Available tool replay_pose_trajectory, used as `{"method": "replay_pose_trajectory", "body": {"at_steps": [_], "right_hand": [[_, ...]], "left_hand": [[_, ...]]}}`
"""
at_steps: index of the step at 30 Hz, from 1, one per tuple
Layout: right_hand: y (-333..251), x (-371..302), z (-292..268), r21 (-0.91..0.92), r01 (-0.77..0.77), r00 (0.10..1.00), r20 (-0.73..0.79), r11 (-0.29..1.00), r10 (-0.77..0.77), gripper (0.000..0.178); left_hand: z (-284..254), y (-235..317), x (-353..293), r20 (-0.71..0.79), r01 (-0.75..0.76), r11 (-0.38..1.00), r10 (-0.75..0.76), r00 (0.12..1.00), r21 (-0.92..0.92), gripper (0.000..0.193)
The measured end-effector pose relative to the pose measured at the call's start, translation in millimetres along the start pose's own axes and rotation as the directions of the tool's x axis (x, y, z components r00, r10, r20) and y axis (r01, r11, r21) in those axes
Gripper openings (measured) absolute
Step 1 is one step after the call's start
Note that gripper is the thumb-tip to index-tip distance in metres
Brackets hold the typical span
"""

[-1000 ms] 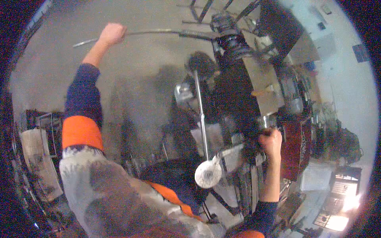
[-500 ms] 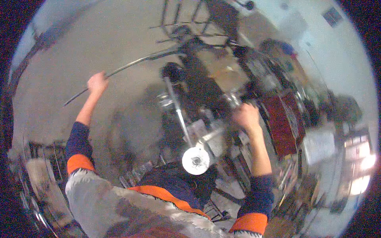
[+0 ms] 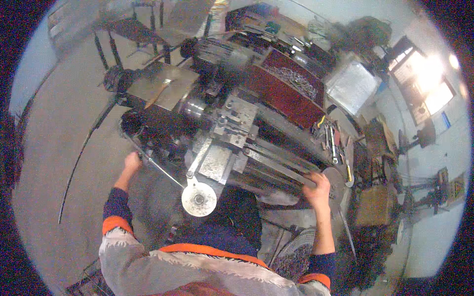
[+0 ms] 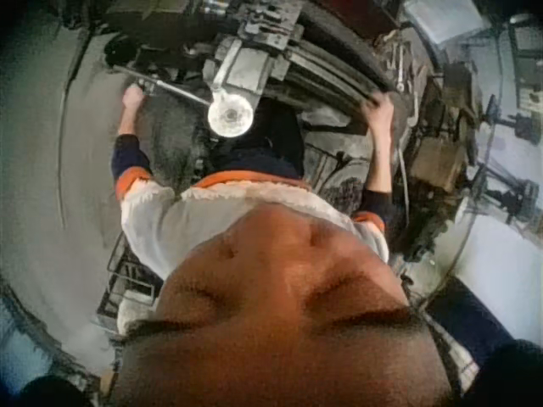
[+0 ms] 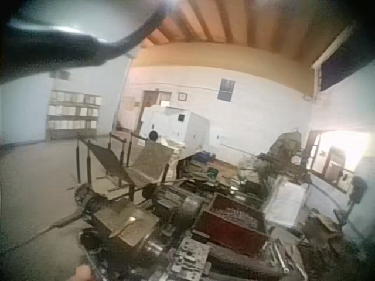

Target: The person operates a metal lathe, repeatedly loading small metal parts into the chuck, machining them, and removing the finished pieces. The person uses a long metal rod to assist with loading and unloading parts and places finished pieces into a perforated metal basket.

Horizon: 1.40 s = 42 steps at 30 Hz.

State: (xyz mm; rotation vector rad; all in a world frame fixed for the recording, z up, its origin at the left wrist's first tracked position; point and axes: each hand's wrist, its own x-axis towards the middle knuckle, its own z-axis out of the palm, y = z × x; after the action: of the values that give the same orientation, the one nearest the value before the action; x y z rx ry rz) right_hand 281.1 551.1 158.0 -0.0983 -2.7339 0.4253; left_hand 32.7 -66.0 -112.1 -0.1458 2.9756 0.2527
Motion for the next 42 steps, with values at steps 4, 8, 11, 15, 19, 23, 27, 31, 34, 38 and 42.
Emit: {"method": "replay_pose_trajectory", "body": {"at_steps": [4,8,11,15,19,23,27,31,34,38,42], "right_hand": [[54,-67,-30,-0.093,-0.393,0.919,-0.009,0.915,0.394,0.031],[116,-112,-44,-0.128,-0.544,0.839,-0.099,0.829,0.535,0.03],[159,-141,-53,-0.219,-0.615,0.787,-0.114,0.757,0.606,0.038],[239,-213,-59,-0.423,-0.717,0.627,-0.043,0.554,0.778,0.049],[303,-266,-70,-0.672,-0.651,0.447,0.037,0.353,0.894,0.047],[269,-250,-61,-0.617,-0.733,0.384,-0.028,0.286,0.923,0.041],[226,-271,-49,-0.568,-0.798,0.392,-0.232,0.203,0.89,0.031],[197,-286,-28,-0.526,-0.833,0.345,-0.257,0.169,0.903,0.032],[177,-290,-16,-0.486,-0.858,0.345,-0.301,0.169,0.889,0.032],[161,-285,-15,-0.443,-0.879,0.334,-0.302,0.179,0.893,0.034],[150,-280,-19,-0.443,-0.867,0.373,-0.27,0.229,0.888,0.035]], "left_hand": [[-25,-4,17,-0.034,0.034,0.996,-0.031,0.999,0.08,0.028],[-30,0,8,-0.018,0.24,0.968,-0.242,0.97,-0.068,0.03],[-27,-39,-3,0.042,0.197,0.951,-0.193,0.98,-0.237,0.035],[-73,-8,-24,0.037,0.125,0.593,-0.159,0.987,-0.796,0.035],[-104,28,-26,-0.021,0.028,0.149,-0.319,0.948,-0.988,0.039],[-101,38,-3,-0.063,0.036,0.225,-0.418,0.906,-0.974,0.034],[-104,102,-11,-0.046,-0.084,-0.053,-0.506,0.861,-0.995,0.027],[-94,101,-8,-0.064,-0.097,-0.041,-0.499,0.864,-0.994,0.023],[-92,95,-1,-0.058,-0.094,-0.043,-0.518,0.853,-0.995,0.022],[-89,97,2,-0.075,-0.108,-0.026,-0.556,0.828,-0.994,0.02],[-80,88,10,-0.049,-0.084,-0.04,-0.543,0.839,-0.996,0.019]]}}
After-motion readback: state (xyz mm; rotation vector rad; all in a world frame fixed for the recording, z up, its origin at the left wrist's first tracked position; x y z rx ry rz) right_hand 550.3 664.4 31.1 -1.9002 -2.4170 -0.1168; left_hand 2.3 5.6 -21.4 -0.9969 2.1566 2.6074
